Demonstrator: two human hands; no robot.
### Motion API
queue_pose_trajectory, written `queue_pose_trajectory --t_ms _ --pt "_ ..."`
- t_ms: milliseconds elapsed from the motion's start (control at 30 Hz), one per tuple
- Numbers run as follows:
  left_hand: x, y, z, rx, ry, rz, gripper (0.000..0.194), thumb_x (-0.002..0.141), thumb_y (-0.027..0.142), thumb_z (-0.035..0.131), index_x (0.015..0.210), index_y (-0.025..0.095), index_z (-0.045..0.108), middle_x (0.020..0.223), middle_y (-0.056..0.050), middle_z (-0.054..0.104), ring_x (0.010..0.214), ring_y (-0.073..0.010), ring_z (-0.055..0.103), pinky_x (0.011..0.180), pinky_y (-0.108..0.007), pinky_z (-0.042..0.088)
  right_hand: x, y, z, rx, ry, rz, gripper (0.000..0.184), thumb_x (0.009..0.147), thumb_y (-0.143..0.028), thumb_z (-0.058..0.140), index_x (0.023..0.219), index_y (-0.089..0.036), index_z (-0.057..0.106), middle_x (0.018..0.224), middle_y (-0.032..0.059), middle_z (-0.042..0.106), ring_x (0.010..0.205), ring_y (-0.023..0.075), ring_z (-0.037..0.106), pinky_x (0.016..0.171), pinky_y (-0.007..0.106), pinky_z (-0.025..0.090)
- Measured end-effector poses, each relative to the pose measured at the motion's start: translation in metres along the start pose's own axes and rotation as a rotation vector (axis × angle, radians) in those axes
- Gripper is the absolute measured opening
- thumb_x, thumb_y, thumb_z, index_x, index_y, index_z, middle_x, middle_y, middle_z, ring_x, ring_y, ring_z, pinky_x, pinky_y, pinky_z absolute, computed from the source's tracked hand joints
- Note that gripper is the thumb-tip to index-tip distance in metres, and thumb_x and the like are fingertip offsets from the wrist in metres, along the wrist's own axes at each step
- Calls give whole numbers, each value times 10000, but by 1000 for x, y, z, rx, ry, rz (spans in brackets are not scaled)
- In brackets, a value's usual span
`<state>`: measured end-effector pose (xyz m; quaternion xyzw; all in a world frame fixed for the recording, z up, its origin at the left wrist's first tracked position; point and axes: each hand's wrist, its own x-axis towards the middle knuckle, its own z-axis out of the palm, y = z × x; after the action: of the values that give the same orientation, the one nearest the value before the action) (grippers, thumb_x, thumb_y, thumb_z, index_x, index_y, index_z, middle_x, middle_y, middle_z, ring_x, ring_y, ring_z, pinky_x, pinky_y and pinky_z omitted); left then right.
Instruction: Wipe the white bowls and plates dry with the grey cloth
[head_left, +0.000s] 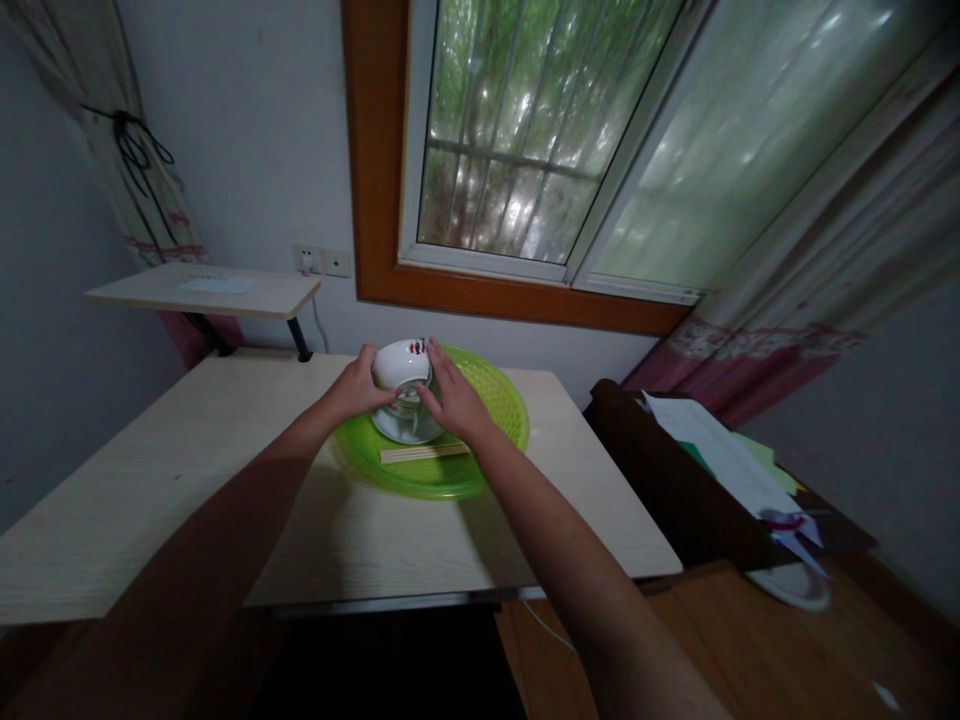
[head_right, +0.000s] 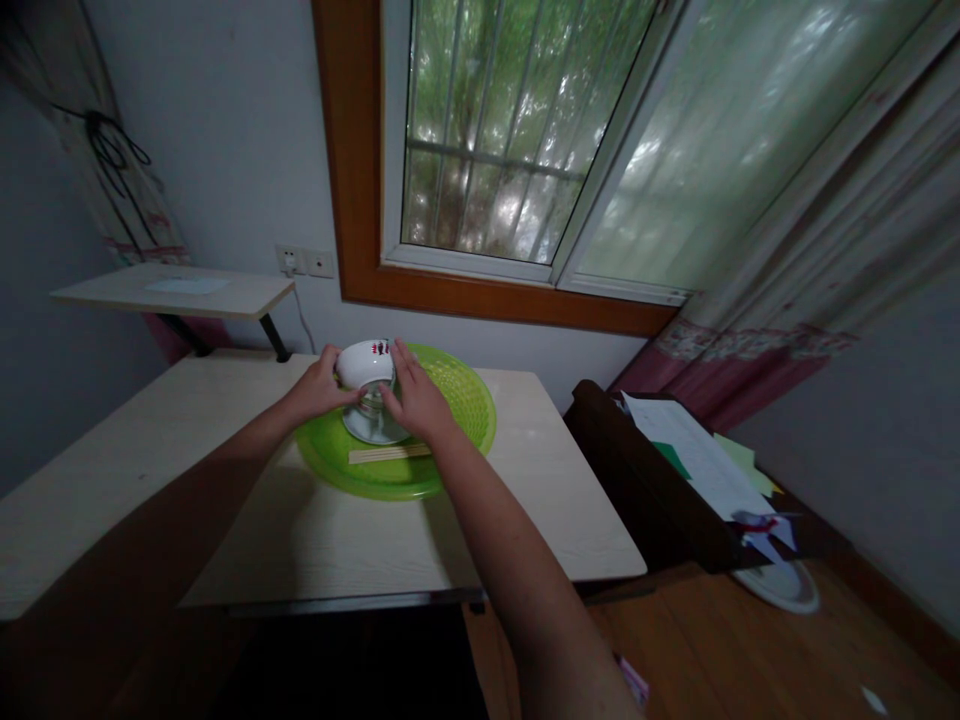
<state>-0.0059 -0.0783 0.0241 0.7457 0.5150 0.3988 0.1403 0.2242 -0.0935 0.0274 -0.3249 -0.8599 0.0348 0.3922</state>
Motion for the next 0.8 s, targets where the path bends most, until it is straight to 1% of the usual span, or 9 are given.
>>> queue_pose_trajectory --t_ms 133,267,433,567,700,800 --pt "2 -6 2 -25 32 -30 653 625 477 784 1093 216 411 1001 -52 622 877 -225 643 698 -307 496 -2 7 4 66 -11 72 775 984 -408 519 1612 -212 110 1672 101 173 1540 247 206 1266 481 218" --pt "2 -8 1 -83 56 -69 657 619 459 791 1092 215 406 1037 -62 617 874 -211 641 694 -298 504 -5 15 10 118 -37 160 778 979 -474 514 1608 -206 141 1655 121 230 1524 261 258 1252 498 241" --pt "3 -9 0 -70 84 -92 661 631 485 784 1097 210 405 1032 -59 604 871 -211 639 695 -306 497 -7 21 14 154 -41 184 753 975 -482 512 1597 -196 199 1630 132 298 1500 272 315 1237 505 269" --pt "3 -11 2 -36 75 -71 667 642 504 774 1110 204 404 1041 -66 598 894 -225 634 701 -313 489 -6 17 10 150 -22 152 744 978 -470 508 1598 -203 194 1638 121 281 1508 267 297 1247 498 249" --pt "3 -9 2 -6 38 -56 660 641 507 772 1105 203 415 988 -55 607 839 -216 628 670 -304 471 -4 10 2 110 4 55 725 987 -434 498 1598 -198 187 1655 113 236 1528 254 246 1260 482 228" --pt "1 -6 1 -15 2 -29 647 643 505 768 1097 204 420 969 -52 615 826 -215 629 658 -298 465 -3 4 -4 62 6 -16 711 986 -396 499 1597 -210 187 1662 101 215 1531 248 236 1256 487 243"
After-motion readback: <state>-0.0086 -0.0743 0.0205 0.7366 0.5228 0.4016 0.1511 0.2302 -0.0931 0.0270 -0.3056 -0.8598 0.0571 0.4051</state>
